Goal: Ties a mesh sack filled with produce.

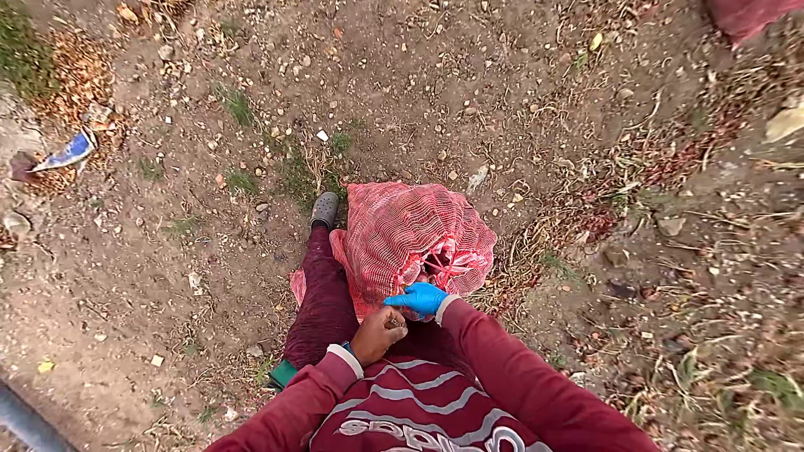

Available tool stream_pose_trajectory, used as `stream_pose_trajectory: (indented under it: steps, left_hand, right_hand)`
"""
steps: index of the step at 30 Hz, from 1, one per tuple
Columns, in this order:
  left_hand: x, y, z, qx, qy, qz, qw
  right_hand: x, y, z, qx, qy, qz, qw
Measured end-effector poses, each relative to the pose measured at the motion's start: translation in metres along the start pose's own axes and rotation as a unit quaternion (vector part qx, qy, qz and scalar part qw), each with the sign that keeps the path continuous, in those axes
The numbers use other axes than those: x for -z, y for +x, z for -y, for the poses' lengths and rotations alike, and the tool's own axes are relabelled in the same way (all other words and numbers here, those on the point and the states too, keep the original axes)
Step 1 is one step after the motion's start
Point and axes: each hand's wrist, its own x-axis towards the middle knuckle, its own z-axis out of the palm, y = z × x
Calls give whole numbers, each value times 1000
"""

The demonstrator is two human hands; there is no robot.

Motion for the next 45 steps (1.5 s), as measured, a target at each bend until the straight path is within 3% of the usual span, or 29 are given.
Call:
stream_pose_trajectory:
  steps: [4,6,14,20,29,34,38,45]
  left_hand:
    - [9,11,13,-8,-87,-150,985]
    - [11,15,14,-2,-86,-184,979]
    - [6,29,3,-64,100,-191,974]
    - [4,37,7,-190,253,-209,925]
    - [11,43,15,-292,350,-201,867]
    - [11,42,6,-240,362,-211,876]
    - [13,45,-5,-115,327,-168,923]
    - [7,41,-20,3,218,-152,964]
  right_hand:
    - [-2,3,5,-32,13,-9,999]
    - [-5,6,3,-35,24,-19,999]
    - [-10,11,-11,4,62,-47,997]
    - [-14,9,-10,21,82,-67,994]
    - [-13,8,-7,17,88,-73,993]
    - [-13,10,-8,21,95,-81,992]
    - [-13,5,-6,37,111,-90,989]
    - [-16,10,-13,50,124,-90,987]
